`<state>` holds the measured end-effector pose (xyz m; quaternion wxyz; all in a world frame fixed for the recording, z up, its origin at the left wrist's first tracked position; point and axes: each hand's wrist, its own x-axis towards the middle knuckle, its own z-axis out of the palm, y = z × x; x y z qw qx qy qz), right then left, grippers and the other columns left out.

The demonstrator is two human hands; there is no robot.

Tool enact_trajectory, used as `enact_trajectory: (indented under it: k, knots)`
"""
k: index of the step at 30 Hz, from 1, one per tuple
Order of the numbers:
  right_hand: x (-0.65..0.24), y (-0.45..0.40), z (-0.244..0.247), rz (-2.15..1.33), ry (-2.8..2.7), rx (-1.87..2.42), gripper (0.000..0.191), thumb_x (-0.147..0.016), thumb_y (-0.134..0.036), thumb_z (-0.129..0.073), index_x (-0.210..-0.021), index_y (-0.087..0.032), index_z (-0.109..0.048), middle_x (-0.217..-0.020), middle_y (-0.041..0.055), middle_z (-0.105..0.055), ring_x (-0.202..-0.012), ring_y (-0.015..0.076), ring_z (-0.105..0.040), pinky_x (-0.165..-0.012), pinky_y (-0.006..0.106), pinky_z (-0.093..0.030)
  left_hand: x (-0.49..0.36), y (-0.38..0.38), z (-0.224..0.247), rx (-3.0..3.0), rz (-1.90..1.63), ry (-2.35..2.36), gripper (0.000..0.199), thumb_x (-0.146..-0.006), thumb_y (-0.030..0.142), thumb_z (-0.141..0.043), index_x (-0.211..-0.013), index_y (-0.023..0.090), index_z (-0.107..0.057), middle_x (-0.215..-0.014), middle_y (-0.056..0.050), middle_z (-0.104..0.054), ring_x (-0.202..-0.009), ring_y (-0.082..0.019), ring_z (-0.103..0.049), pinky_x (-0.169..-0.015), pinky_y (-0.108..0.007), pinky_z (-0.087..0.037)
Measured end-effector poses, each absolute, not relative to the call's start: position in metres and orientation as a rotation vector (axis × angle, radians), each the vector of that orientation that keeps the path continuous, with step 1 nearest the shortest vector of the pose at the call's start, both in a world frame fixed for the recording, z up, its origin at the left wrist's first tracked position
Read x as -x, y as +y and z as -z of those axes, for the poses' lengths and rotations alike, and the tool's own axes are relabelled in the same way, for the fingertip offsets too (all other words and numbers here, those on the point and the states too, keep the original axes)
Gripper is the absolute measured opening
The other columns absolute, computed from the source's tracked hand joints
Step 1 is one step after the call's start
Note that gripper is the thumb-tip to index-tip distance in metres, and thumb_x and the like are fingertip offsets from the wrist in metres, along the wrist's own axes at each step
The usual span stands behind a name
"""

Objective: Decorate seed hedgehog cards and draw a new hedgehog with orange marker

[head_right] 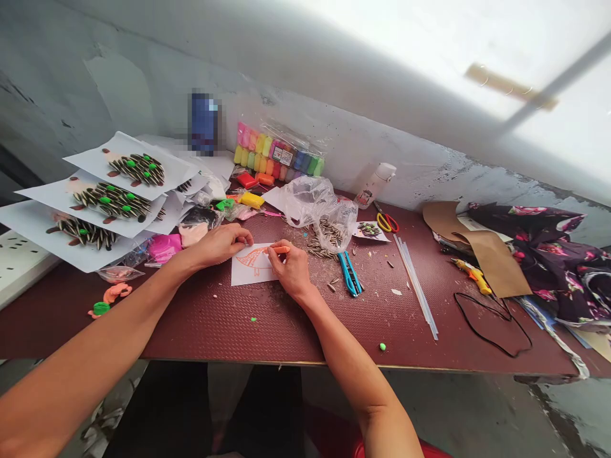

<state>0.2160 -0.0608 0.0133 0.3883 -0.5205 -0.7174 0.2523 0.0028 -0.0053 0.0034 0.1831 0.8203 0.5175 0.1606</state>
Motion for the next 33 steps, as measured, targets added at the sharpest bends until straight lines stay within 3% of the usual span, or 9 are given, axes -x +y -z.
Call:
enact_trajectory:
  k: [33]
  knots:
    - [-0.2211, -0.0553, -0.0093, -0.597, -1.835, 1.342, 0.028, -0.093, -0.038, -0.056, -0.082, -0.019, -0.073, -0.076, 0.0034, -0.073, -0.061, 0.0144, -0.060, -0.061, 0.027, -0.044, -0.0014, -0.0037, -0.0002, -2.322, -0.472, 1.440, 0.028, -0.085, 0.019, -0.054, -0.097, 0.024, -0.079, -0.097, -0.006, -0.073, -0.085, -0.020, -0.066, -0.078, -0.029, -0.050]
